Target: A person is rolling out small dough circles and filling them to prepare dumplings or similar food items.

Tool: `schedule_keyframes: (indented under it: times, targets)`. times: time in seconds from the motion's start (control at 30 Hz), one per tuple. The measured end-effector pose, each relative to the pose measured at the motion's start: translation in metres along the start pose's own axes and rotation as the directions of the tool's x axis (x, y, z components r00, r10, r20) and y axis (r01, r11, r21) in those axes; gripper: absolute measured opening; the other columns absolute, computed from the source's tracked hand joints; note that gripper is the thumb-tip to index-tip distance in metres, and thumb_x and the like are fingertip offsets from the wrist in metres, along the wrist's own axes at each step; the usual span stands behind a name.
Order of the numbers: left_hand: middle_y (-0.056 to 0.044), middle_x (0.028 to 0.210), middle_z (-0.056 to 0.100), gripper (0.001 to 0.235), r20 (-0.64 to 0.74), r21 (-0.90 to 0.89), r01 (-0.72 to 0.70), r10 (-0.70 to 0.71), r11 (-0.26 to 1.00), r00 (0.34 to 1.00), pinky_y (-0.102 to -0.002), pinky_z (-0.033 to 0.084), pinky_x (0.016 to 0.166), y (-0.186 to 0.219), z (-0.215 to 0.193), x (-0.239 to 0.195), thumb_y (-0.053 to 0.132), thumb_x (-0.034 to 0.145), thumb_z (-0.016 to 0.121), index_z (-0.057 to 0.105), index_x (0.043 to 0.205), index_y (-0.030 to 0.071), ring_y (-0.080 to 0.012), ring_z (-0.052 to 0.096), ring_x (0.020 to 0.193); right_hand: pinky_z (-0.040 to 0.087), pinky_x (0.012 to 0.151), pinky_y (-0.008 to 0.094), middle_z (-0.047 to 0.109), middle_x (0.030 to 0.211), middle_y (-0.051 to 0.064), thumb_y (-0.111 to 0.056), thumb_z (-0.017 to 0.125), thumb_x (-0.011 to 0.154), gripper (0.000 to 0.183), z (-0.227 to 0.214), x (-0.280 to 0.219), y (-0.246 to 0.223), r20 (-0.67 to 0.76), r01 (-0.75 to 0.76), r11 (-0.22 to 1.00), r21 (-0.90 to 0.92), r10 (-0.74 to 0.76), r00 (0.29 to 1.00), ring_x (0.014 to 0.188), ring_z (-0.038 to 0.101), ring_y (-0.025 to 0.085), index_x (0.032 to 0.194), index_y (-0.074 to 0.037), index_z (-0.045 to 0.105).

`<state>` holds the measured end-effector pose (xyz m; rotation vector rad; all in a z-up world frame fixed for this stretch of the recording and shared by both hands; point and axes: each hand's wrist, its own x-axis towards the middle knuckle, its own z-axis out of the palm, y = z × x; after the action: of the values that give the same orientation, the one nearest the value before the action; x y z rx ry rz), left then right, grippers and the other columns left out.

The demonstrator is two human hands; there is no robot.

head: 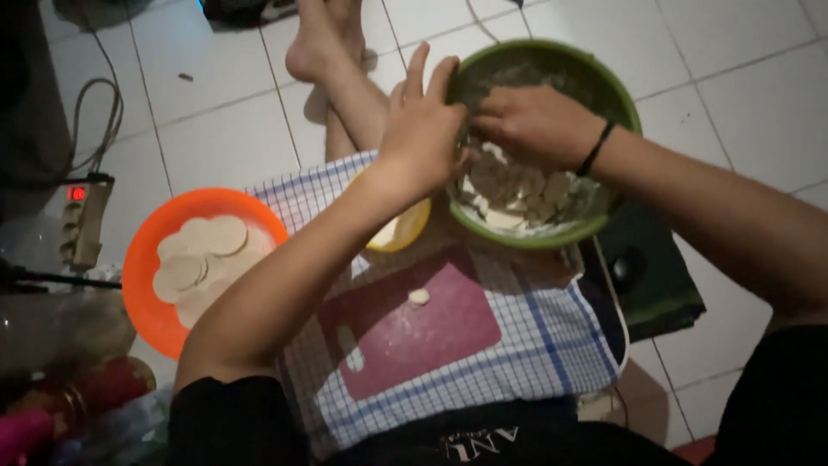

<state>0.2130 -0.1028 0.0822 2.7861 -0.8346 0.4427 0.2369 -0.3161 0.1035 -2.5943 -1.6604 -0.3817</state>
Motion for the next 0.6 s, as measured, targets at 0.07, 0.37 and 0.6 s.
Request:
schedule_keyframes:
  times: [0.07, 0.37, 0.6]
  targets:
    - [-0.026, 0.153, 0.032, 0.042, -0.004, 0.024, -0.005, 0.005, 1.0, 1.0, -0.065, 0.035, 0.106, 0.002, 0.003, 0.008, 0.036, 0.072, 0.083, 0.077, 0.1, 0.004, -0.0525, 0.01, 0.145, 0.057, 0.068, 0.039, 0.069, 0.114, 0.007, -0.011, 0.064, 0.087, 0.024, -0.011, -0.001, -0.003, -0.025, -0.024, 0.998, 0.053, 0.025, 0.999, 0.087, 0.068, 0.029, 0.11, -0.008, 0.071]
    - [-0.028, 0.154, 0.032, 0.026, -0.022, -0.055, -0.025, 0.024, 0.998, 0.999, -0.066, 0.025, 0.112, 0.004, 0.011, 0.014, 0.037, 0.08, 0.081, 0.084, 0.088, 0.013, -0.0522, 0.004, 0.146, 0.055, 0.072, 0.037, 0.072, 0.102, 0.01, 0.003, 0.071, 0.089, 0.016, -0.037, 0.001, -0.016, -0.17, -0.028, 0.925, 0.379, 0.099, 0.98, 0.081, 0.068, 0.025, 0.104, 0.002, 0.073]
    - [-0.02, 0.154, 0.035, 0.024, -0.05, -0.027, -0.071, 0.069, 0.997, 0.996, -0.067, 0.022, 0.114, 0.007, 0.002, 0.016, 0.032, 0.083, 0.079, 0.085, 0.097, 0.014, -0.045, -0.003, 0.146, 0.054, 0.07, 0.036, 0.072, 0.097, 0.012, 0.009, 0.07, 0.086, 0.02, -0.03, -0.006, -0.008, -0.107, -0.101, 0.852, 0.514, 0.181, 0.978, 0.077, 0.066, 0.025, 0.104, 0.002, 0.073]
